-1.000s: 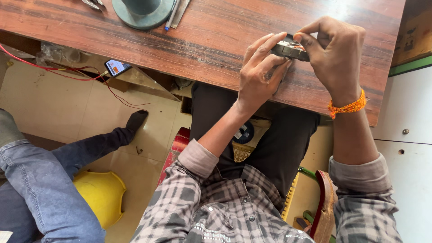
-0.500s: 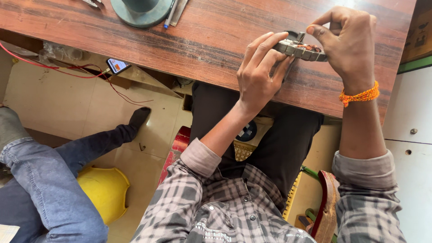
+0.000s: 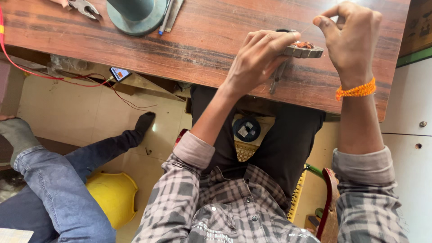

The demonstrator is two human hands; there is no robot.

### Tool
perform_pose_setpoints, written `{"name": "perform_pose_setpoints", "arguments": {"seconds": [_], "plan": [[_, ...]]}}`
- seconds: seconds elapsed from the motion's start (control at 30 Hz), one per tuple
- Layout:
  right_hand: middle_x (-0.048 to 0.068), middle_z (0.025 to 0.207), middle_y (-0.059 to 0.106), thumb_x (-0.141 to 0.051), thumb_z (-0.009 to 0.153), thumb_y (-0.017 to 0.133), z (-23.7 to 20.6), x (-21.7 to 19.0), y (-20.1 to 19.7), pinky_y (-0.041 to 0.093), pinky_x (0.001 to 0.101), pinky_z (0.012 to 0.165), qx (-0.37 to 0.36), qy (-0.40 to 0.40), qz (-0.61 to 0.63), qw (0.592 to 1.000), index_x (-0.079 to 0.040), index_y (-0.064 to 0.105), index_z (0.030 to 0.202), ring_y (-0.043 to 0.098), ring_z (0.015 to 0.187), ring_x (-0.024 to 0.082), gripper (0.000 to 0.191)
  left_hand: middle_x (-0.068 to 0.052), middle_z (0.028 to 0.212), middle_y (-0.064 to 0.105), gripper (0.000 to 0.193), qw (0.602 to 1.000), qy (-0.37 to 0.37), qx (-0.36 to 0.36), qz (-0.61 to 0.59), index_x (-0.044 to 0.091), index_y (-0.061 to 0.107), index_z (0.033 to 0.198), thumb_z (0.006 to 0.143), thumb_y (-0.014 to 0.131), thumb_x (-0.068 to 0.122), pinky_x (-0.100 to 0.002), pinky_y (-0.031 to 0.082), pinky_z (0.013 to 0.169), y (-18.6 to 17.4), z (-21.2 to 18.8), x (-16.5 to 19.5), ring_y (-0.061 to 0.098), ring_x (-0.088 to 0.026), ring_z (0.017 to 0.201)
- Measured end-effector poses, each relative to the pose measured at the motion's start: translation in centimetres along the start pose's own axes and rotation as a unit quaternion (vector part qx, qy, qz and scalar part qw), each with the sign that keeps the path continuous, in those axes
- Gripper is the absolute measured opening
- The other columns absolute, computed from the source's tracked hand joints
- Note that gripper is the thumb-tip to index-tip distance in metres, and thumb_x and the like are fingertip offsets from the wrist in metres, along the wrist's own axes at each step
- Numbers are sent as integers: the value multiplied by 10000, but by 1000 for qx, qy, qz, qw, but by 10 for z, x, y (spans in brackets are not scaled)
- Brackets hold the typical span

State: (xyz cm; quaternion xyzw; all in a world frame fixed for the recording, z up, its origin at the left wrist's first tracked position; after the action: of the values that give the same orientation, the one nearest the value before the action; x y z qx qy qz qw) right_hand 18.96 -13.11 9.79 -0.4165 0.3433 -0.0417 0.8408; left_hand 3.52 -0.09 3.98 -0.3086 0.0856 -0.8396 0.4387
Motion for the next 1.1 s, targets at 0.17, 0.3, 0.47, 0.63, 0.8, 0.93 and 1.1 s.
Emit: {"name": "perform_pose_setpoints", "arguments": {"seconds": [0.17,0.3,0.47,0.63,0.8,0.93,1.1], "plan": [[37,671,560,-68,1000,829,-23,-17,-33,361,276,561,11,45,-4,999,22,764,1018,479,600,77,113,121,1267,703,693,996,-31,-45,-67,231,450,1520,947,812,85,-302,501,1034,-1,2,-12,645,-125,1106],[-23,673,552,-67,1003,796,-39,-36,-53,306,229,539,-14,116,100,988,22,734,996,443,597,23,108,115,1254,716,645,994,-54,-35,-85,225,496,1479,935,810,78,-319,512,1057,1,-1,-14,636,-145,1103],[-36,690,612,-69,937,773,-54,-58,-52,346,191,512,-61,119,115,984,8,730,974,481,582,-5,95,56,1238,711,450,997,-39,-30,-54,210,628,1308,911,803,88,-344,504,1060,3,0,-15,643,-180,1141],[56,786,693,-81,998,807,-76,-71,-21,446,265,574,-97,-22,28,995,-37,750,997,613,648,95,72,47,1222,719,370,997,-30,-20,-62,189,653,1278,938,789,135,-352,501,1028,4,1,-15,653,-190,1125],[122,795,679,-103,951,793,-94,-60,16,476,400,606,-76,-81,-85,990,-62,722,974,661,687,296,85,49,1232,717,392,997,-38,-23,-56,207,638,1302,940,788,185,-354,536,1046,8,-3,-20,651,-187,1116],[124,835,693,-92,964,778,-96,-49,34,493,408,628,-40,-83,-68,993,-64,712,979,672,713,316,73,57,1301,698,500,995,-67,-36,-59,192,588,1410,951,789,206,-331,529,1075,11,-7,-25,621,-177,1149],[126,888,716,-50,950,765,-108,-45,38,514,396,649,-24,-72,-34,997,-61,716,991,690,748,310,65,65,1525,430,525,989,63,-33,127,301,588,1435,968,812,218,-360,392,1140,8,-19,-6,434,-176,1349]]}}
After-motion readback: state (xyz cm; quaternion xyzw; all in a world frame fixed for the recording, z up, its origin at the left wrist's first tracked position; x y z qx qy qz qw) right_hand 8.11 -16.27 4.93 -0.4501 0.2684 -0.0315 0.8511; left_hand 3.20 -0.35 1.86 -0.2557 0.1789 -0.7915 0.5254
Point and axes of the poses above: each hand's wrist, its own z-axis towards the middle knuckle, its own y-axis out of the palm, x = y × z, the point moved 5 cm from there along z, towards the middle knuckle
